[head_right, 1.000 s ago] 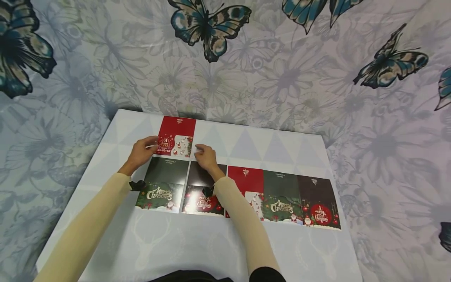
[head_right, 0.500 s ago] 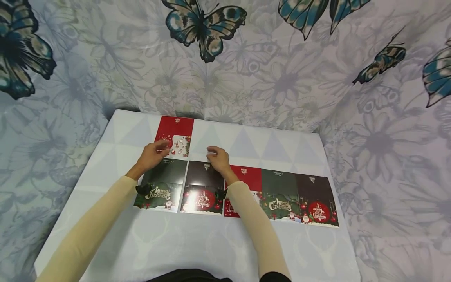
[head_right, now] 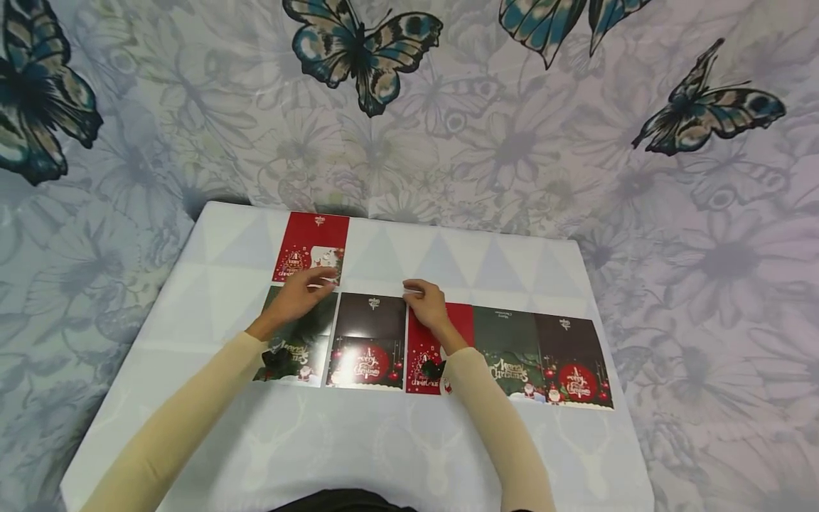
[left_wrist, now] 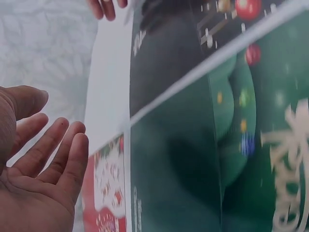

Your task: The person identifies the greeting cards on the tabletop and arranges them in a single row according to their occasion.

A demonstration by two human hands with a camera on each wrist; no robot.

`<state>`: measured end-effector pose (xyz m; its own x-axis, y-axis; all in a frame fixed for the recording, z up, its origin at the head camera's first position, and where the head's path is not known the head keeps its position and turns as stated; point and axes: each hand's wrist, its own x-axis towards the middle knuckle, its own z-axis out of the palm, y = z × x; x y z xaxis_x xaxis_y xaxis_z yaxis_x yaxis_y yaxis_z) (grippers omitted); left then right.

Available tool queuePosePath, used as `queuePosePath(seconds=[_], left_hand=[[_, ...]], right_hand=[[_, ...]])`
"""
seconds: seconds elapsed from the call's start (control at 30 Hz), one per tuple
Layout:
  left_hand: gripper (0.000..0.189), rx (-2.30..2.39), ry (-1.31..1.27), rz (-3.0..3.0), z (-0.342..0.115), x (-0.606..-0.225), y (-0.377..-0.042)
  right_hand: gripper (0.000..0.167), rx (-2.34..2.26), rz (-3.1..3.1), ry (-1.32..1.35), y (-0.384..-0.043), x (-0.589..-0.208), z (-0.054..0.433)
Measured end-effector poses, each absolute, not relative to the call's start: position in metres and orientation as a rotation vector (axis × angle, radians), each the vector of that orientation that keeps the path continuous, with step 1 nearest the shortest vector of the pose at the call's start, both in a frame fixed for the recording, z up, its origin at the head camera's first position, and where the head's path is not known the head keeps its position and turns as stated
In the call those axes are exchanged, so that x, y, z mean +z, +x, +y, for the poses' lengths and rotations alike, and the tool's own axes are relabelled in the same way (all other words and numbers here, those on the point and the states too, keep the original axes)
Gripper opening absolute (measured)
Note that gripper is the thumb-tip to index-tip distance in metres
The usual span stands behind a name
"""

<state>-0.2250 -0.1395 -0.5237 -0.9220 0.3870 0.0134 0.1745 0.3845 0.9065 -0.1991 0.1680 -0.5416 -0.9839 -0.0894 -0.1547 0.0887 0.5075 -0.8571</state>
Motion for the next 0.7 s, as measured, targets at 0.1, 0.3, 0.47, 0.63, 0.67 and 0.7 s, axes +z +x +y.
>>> queuePosePath(seconds=[0.1, 0.3, 0.47, 0.63, 0.67, 0.7], left_hand=[[0.042, 1.544, 0.526, 2.428, -0.128, -0.523, -0.214], [0.042, 1.519, 0.538, 2.347, -0.103, -0.524, -0.192], [0.042, 1.514, 0.522, 2.304, -0.085, -0.524, -0.179], [0.041, 1.511, 0.539, 2.297, -0.071, -0.524, -0.171], [0.041, 1.503, 0.548, 2.3, -0.069, -0.524, -0.169], [0.04, 1.491, 0.563, 2.306, -0.067, -0.525, -0.167]], right_hand=[[0.036, -1.468, 2.586, 0.002, -0.188, -0.542, 0.18], [0.035, -1.445, 2.599, 0.05, -0.167, -0.544, 0.202], [0.035, -1.448, 2.584, 0.137, -0.154, -0.546, 0.218], [0.035, -1.505, 2.546, 0.183, -0.144, -0.547, 0.232], [0.035, -1.516, 2.542, 0.188, -0.142, -0.547, 0.235], [0.035, -1.525, 2.537, 0.194, -0.14, -0.547, 0.238]])
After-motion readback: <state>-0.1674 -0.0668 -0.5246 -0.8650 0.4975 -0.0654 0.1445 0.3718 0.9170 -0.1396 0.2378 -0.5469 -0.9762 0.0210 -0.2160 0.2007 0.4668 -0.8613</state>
